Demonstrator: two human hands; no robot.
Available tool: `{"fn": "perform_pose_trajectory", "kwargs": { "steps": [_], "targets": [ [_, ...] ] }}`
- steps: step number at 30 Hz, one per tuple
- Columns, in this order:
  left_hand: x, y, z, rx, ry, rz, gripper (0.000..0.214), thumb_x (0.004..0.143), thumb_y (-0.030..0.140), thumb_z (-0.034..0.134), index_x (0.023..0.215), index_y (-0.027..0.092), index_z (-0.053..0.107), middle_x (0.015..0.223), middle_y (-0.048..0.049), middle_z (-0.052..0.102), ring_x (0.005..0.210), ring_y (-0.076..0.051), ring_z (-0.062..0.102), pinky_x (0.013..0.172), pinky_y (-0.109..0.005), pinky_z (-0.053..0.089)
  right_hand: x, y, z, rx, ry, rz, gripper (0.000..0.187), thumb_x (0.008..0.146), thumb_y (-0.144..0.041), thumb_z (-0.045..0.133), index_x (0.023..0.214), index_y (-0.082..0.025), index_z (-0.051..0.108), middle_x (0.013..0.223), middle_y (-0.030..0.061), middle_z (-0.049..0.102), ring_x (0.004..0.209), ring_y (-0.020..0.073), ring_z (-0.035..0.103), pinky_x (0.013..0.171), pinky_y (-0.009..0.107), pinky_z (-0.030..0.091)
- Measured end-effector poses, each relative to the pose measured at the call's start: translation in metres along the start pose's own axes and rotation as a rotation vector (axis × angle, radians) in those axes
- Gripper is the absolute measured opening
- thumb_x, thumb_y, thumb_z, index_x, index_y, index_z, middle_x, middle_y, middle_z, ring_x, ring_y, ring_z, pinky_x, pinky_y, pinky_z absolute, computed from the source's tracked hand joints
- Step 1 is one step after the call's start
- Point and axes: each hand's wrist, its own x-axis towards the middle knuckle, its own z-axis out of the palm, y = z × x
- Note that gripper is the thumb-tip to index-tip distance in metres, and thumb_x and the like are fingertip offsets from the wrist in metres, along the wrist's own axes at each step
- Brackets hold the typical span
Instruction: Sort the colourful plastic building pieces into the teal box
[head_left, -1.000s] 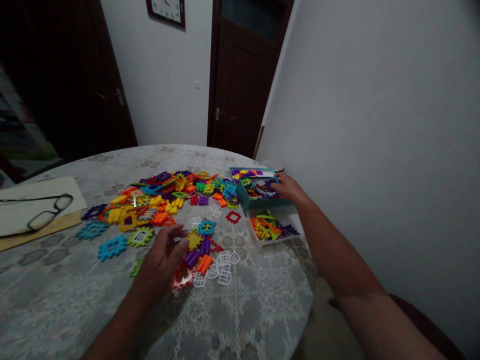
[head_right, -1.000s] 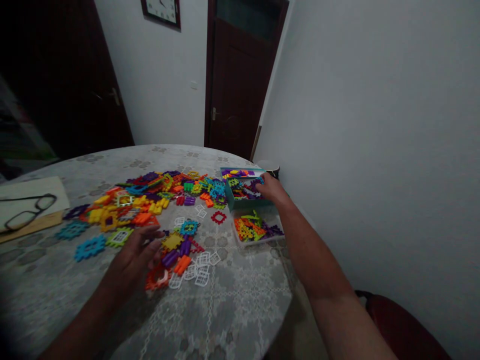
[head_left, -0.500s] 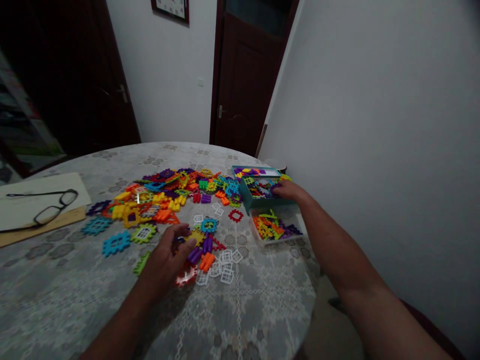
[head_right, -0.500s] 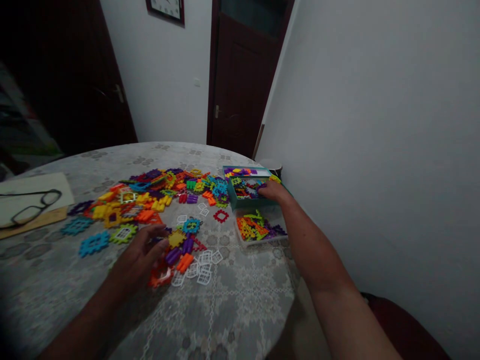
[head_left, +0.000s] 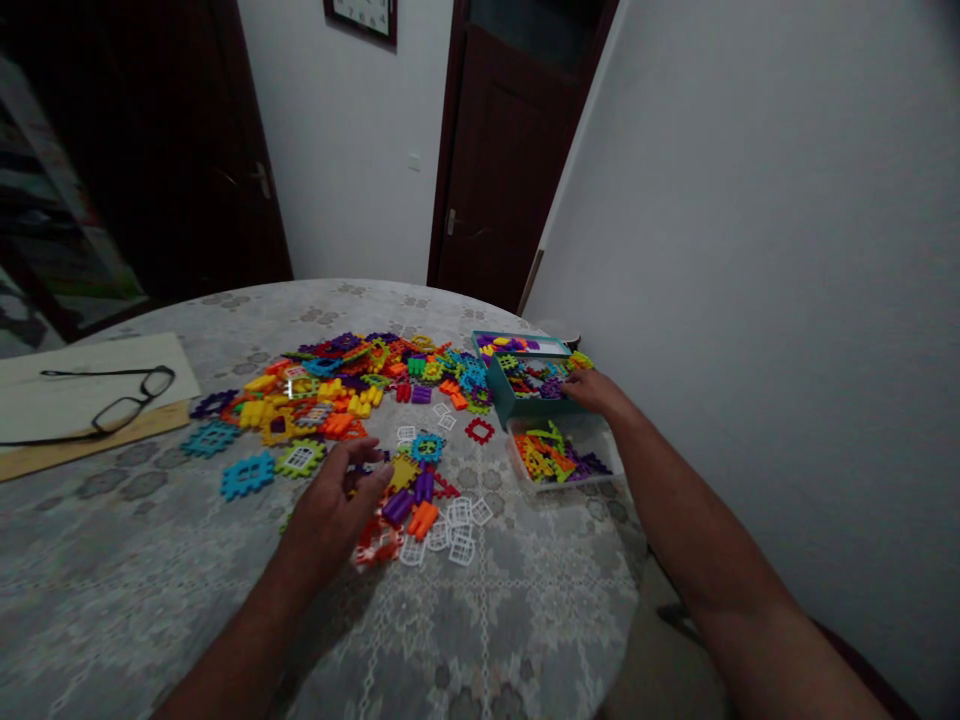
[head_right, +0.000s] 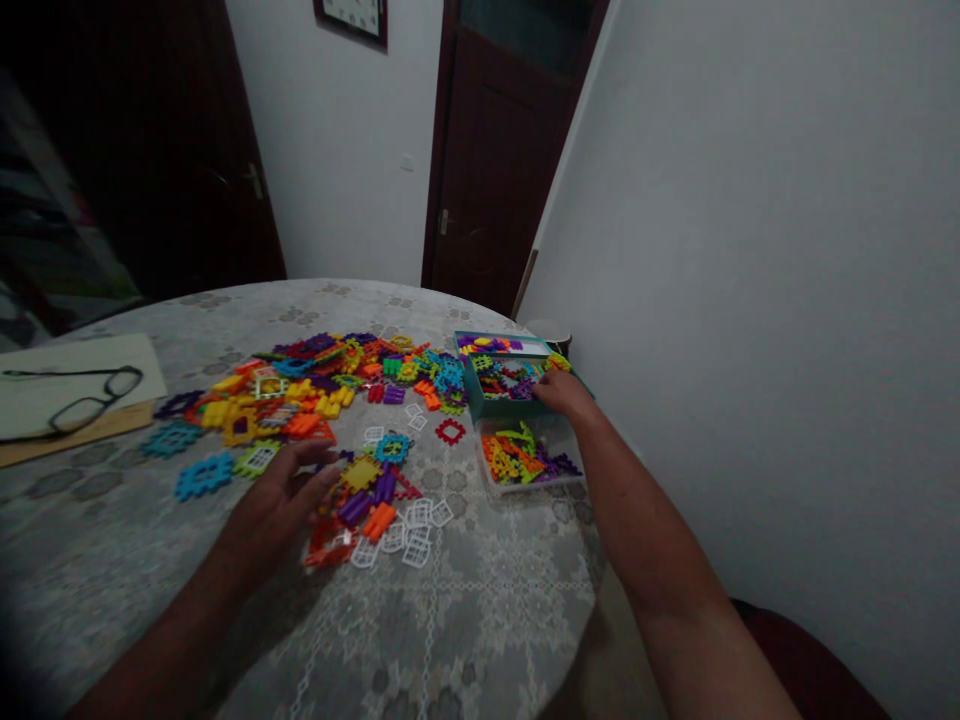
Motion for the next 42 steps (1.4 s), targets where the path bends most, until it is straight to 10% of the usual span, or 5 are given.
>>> {"fn": "perform_pose_trajectory", "kwargs": {
  "steps": [10, 26, 29, 35, 42],
  "targets": [
    [0.003, 0.002, -0.003, -0.004, 0.156, -0.035, 0.044, 0.088, 0.059, 0.072, 0.115, 0.025, 0.070, 0.121, -0.0100, 0.077, 0.090, -0.026, 0.072, 0.074, -0.037, 0.059, -0.006, -0.009, 0.010, -0.060, 0.105, -0.060, 0.052, 0.104, -0.034, 0.058, 0.152, -0.014, 0.065, 0.152, 0.0184, 0.067, 0.140, 0.0293, 0.063, 0.115, 0.034, 0.046],
    [-0.001, 0.006, -0.005, 0.112, 0.200, 0.019, 0.024, 0.094, 0.048, 0.067, 0.102, 0.026, 0.072, 0.102, -0.0090, 0.076, 0.086, -0.028, 0.070, 0.081, -0.041, 0.054, -0.028, -0.035, 0.011, -0.070, 0.280, -0.084, 0.048, 0.100, -0.033, 0.062, 0.141, -0.011, 0.071, 0.143, 0.0233, 0.071, 0.134, 0.0354, 0.064, 0.116, 0.045, 0.047],
    [0.001, 0.001, -0.006, 0.094, 0.221, 0.043, 0.022, 0.096, 0.045, 0.065, 0.102, 0.025, 0.072, 0.102, -0.0082, 0.077, 0.089, -0.028, 0.070, 0.086, -0.041, 0.053, -0.066, -0.065, 0.003, 0.102, 0.391, -0.245, 0.041, 0.102, -0.035, 0.059, 0.134, -0.014, 0.074, 0.135, 0.0204, 0.074, 0.126, 0.0344, 0.068, 0.113, 0.048, 0.050],
    [0.006, -0.009, -0.010, 0.126, 0.277, 0.041, 0.012, 0.096, 0.033, 0.061, 0.097, 0.026, 0.071, 0.097, -0.0068, 0.077, 0.090, -0.027, 0.069, 0.089, -0.043, 0.053, -0.160, -0.171, 0.025, 0.294, -0.140, -0.723, 0.022, 0.104, -0.028, 0.064, 0.123, -0.024, 0.075, 0.117, 0.0081, 0.080, 0.098, 0.0218, 0.074, 0.090, 0.034, 0.057],
    [0.012, -0.017, -0.012, 0.065, 0.295, -0.028, 0.012, 0.091, 0.027, 0.060, 0.097, 0.026, 0.070, 0.098, -0.0069, 0.078, 0.086, -0.027, 0.070, 0.083, -0.041, 0.053, -0.192, -0.230, 0.093, 0.167, -0.148, -0.767, 0.025, 0.103, -0.025, 0.067, 0.127, -0.021, 0.071, 0.128, 0.0129, 0.069, 0.111, 0.0266, 0.067, 0.089, 0.036, 0.054]
  ]
}}
